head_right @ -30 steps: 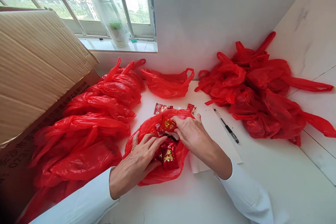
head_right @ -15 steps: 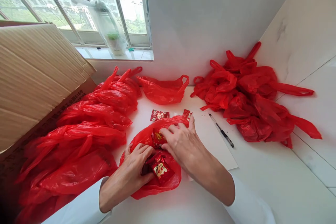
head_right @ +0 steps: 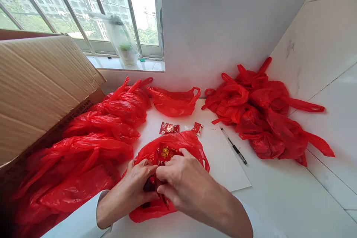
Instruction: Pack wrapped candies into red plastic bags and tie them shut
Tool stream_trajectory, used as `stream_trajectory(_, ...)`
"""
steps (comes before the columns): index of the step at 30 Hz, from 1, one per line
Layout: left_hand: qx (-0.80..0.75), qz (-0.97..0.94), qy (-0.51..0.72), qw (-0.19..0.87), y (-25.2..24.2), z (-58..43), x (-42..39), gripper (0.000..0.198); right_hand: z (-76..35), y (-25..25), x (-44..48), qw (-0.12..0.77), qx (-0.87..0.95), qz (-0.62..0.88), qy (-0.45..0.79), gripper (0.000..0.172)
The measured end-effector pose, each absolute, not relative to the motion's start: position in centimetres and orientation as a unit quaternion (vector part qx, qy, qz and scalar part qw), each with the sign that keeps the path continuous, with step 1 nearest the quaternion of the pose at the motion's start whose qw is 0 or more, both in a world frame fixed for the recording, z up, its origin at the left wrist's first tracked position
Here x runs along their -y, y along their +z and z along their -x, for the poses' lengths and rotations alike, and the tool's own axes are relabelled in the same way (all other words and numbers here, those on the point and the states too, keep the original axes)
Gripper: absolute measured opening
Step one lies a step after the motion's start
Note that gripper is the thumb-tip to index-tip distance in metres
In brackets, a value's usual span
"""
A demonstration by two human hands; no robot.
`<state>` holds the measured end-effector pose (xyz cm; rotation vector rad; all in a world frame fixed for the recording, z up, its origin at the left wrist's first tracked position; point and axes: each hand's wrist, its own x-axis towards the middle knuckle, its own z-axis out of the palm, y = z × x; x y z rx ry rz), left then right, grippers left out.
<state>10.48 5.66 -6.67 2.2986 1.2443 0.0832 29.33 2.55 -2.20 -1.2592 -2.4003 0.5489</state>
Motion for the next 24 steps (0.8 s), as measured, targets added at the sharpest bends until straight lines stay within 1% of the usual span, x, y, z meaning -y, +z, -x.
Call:
stream_trajectory(1,-0.459,-0.848,0.03,0.262,-6.5,-10.5,-5.7,0.012,-30.1,-1.5,-2.9,0.219,0.829,0.455,0.24,0.02)
stream_trajectory(3,-0.457,-0.848,0.028,0.266,-6.2,-10.5,-5.7,0.01,-32.1,-0.8,-4.1,0.318,0.761,0.484,0.291,0.022)
stream_trajectory(5,-0.456,-0.847,0.029,0.271,-6.1,-10.6,-5.9,0.007,-34.5,-1.2,-5.9,0.429,0.681,0.517,0.291,0.026)
stream_trajectory(6,-0.455,-0.847,0.028,0.275,-6.1,-10.6,-6.0,0.007,-35.7,-1.7,-7.0,0.463,0.647,0.54,0.274,0.028)
stream_trajectory(9,-0.45,-0.845,0.024,0.287,-6.3,-10.6,-6.1,0.013,-38.4,-4.2,-9.7,0.45,0.605,0.624,0.205,0.031)
stream_trajectory(12,-0.446,-0.846,0.022,0.291,-6.3,-10.5,-6.0,0.016,-39.6,-6.2,-11.1,0.404,0.603,0.666,0.169,0.031)
stream_trajectory(14,-0.445,-0.848,0.021,0.287,-6.2,-10.5,-5.7,0.015,-39.6,-6.4,-11.1,0.368,0.609,0.687,0.148,0.025)
stream_trajectory(17,-0.442,-0.851,0.023,0.284,-6.1,-10.5,-5.4,0.014,-38.6,-5.0,-9.9,0.332,0.624,0.697,0.122,0.021)
stream_trajectory(19,-0.436,-0.853,0.026,0.285,-6.1,-10.6,-5.4,0.015,-37.0,-3.4,-8.5,0.335,0.655,0.666,0.124,0.022)
stream_trajectory(22,-0.425,-0.858,0.031,0.288,-6.2,-10.8,-5.5,0.014,-33.8,-1.9,-5.9,0.35,0.736,0.553,0.173,0.019)
stream_trajectory(23,-0.422,-0.859,0.032,0.288,-6.2,-10.8,-5.5,0.014,-32.6,-2.0,-5.3,0.33,0.762,0.521,0.198,0.017)
stream_trajectory(24,-0.419,-0.861,0.033,0.287,-6.2,-10.9,-5.4,0.014,-31.6,-2.4,-4.8,0.288,0.788,0.5,0.213,0.017)
